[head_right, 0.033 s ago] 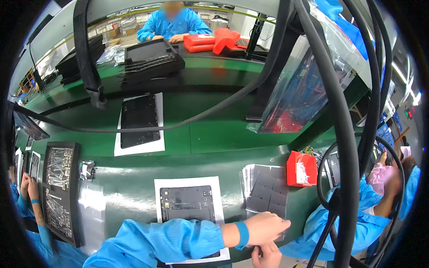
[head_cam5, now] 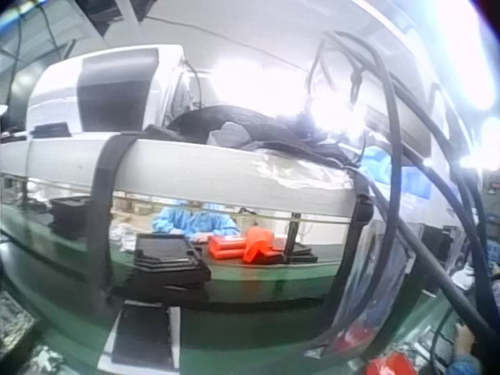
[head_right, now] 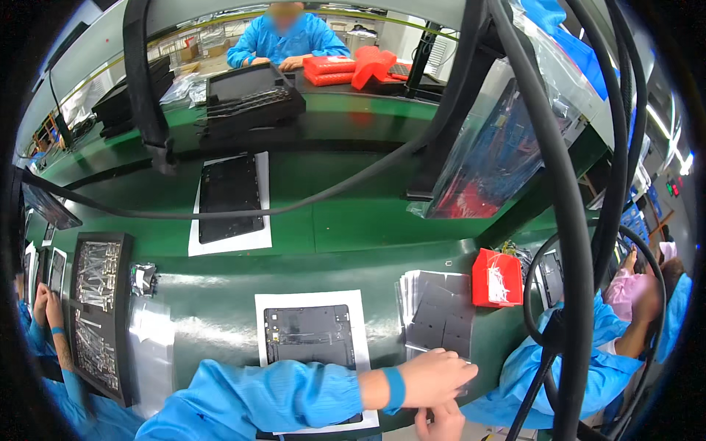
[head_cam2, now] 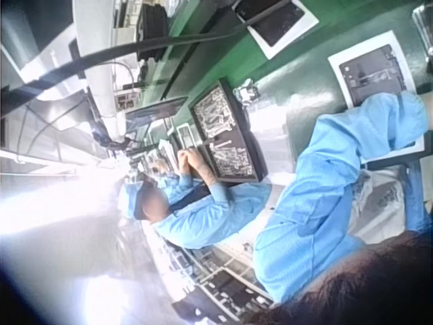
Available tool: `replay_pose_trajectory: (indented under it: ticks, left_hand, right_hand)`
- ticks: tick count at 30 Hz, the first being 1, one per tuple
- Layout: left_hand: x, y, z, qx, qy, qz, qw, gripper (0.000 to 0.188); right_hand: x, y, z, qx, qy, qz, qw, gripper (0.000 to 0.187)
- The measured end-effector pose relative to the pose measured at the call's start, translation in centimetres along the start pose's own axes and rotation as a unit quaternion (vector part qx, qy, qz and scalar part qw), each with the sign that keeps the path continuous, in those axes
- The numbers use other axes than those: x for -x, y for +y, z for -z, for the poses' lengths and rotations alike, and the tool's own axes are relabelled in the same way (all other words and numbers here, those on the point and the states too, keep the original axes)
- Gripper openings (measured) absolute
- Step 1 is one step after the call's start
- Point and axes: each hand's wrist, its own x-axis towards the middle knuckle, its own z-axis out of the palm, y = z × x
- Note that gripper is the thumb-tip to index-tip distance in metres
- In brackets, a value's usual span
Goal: The recorder is seen assembling various electronic components for a tablet on a workbench in a factory setting.
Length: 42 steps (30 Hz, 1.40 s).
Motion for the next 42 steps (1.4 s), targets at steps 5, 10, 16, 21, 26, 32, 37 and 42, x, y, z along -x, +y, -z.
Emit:
replay_pose_trajectory:
  ticks: [5, 10, 16, 21, 26, 32, 37, 42]
  left_hand:
    - [7.7, 1.9, 4.9, 0.129, -0.027, 0.045, 0.990, 0.020]
    - [16.2, 1.0, 6.8, 0.271, 0.002, 0.114, 0.956, 0.027]
    - [21.3, 1.0, 8.5, 0.460, 0.094, 0.258, 0.844, 0.018]
    - [22.4, 0.0, 9.8, 0.526, 0.195, 0.283, 0.778, 0.023]
    - [19.2, -2.4, 13.2, 0.110, 0.294, 0.343, 0.885, 0.021]
    - [16.8, -6.6, 11.4, 0.027, 0.268, 0.253, 0.929, 0.019]
    - [16.6, -7.3, 11.0, 0.024, 0.244, 0.258, 0.935, 0.019]
    - [16.1, -7.4, 10.1, -0.009, 0.230, 0.264, 0.937, 0.021]
  right_hand:
    - [-1.7, -3.9, 2.5, -0.288, -0.038, -0.012, 0.957, 0.025]
    - [-6.4, -8.7, 1.5, -0.428, -0.192, 0.118, 0.875, 0.028]
    - [-8.9, -11.1, -2.2, -0.455, -0.241, 0.159, 0.842, 0.007]
    - [-9.5, -12.2, -3.1, -0.420, -0.262, 0.101, 0.863, 0.008]
    - [-11.4, -10.3, -5.3, -0.067, -0.063, 0.149, 0.985, 0.036]
    - [-11.9, -9.5, -6.4, 0.046, -0.143, 0.201, 0.968, 0.046]
    - [-12.1, -9.7, -6.4, 0.036, -0.155, 0.178, 0.971, 0.047]
    - [-12.0, -8.7, -6.0, 0.013, -0.164, 0.190, 0.968, 0.048]
